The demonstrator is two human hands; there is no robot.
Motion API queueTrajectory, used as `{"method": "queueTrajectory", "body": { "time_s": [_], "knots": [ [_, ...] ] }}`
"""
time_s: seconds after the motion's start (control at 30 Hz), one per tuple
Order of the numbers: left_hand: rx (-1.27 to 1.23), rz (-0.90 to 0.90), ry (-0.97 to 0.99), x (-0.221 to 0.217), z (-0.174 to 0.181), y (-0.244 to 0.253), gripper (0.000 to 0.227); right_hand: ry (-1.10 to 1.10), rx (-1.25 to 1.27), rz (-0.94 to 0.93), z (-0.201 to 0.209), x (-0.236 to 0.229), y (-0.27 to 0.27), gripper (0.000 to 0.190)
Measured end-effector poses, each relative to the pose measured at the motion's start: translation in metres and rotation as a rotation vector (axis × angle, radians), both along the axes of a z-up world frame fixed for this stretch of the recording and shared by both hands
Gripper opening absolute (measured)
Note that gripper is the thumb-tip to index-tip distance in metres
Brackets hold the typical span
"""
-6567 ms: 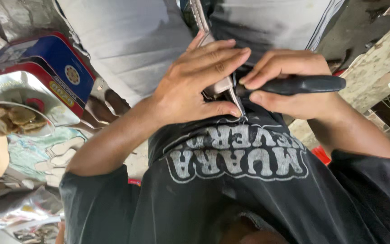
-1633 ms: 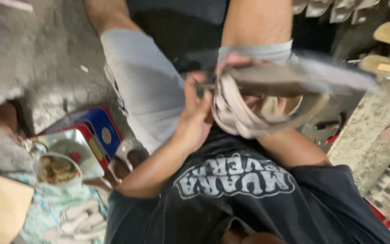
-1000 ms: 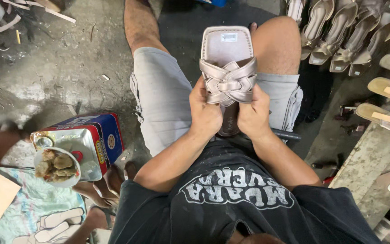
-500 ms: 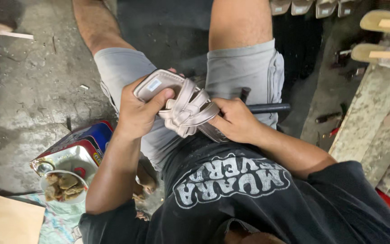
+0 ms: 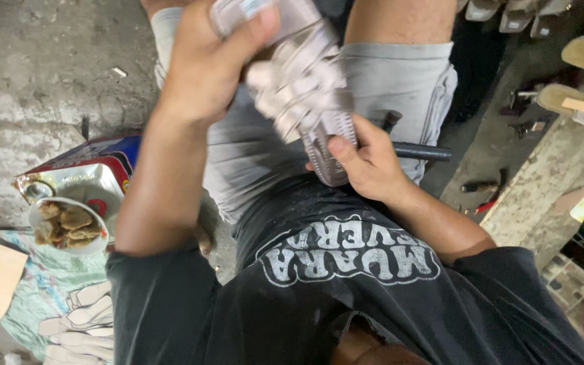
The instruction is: The person sits on the floor and uses a knife to trim and shape the sole of a sandal. They repeatedly press the sole onto a heated surface and trim excess material with a knife and scissors.
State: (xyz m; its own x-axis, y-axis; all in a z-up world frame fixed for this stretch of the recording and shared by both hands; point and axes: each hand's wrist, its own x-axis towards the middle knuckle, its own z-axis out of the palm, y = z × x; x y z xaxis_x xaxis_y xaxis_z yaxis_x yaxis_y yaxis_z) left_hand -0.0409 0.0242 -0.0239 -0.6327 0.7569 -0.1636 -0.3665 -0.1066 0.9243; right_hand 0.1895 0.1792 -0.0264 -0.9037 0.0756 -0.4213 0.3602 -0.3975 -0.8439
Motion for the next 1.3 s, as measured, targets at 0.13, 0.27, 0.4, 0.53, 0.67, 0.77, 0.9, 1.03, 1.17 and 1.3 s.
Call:
{"method": "queueTrajectory", "body": {
  "time_s": [0.13, 0.27, 0.4, 0.53, 0.67, 0.77, 0.9, 1.03, 1.17, 1.3],
  "knots": [
    [0.198, 0.168, -0.652, 0.037, -0.006, 0.027, 0.085, 0.056, -0.029, -0.126, -0.003, -0.011, -0.011, 0.054],
    [0.593, -0.039, -0.753, 0.061, -0.029, 0.045, 0.096, 0.035, -0.04, -0.163, -0.014, -0.018, -0.014, 0.059],
    [0.508, 0.041, -0.865, 0.043, -0.065, 0.055, 0.098, 0.065, 0.406, 0.004, -0.011, -0.013, 0.001, 0.061],
    [0.455, 0.031, -0.901, 0.014, -0.1, 0.071, 0.095, 0.128, 0.447, -0.136, 0.006, -0.006, 0.029, 0.064],
    [0.365, 0.074, -0.951, 0.001, -0.134, 0.091, 0.095, 0.221, 0.598, -0.299, 0.017, 0.005, 0.059, 0.043],
    [0.328, 0.136, -0.982, -0.004, -0.161, 0.101, 0.098, 0.255, 0.695, -0.431, 0.016, 0.008, 0.091, 0.033],
    [0.232, 0.209, -0.993, 0.01, -0.207, 0.105, 0.097, 0.212, 0.801, -0.548, 0.001, 0.013, 0.128, 0.027],
    [0.162, 0.294, -0.943, 0.008, -0.275, 0.107, 0.108, 0.237, 0.802, -0.62, -0.031, 0.011, 0.147, 0.02],
    [-0.6, 0.604, -0.639, -0.004, -0.352, 0.095, 0.114, 0.222, 0.795, -0.679, -0.044, 0.013, 0.159, 0.017],
    [-1.023, 0.459, -0.334, -0.002, -0.379, 0.091, 0.107, 0.184, 0.707, -0.705, -0.044, 0.008, 0.161, 0.016]
  ]
}}
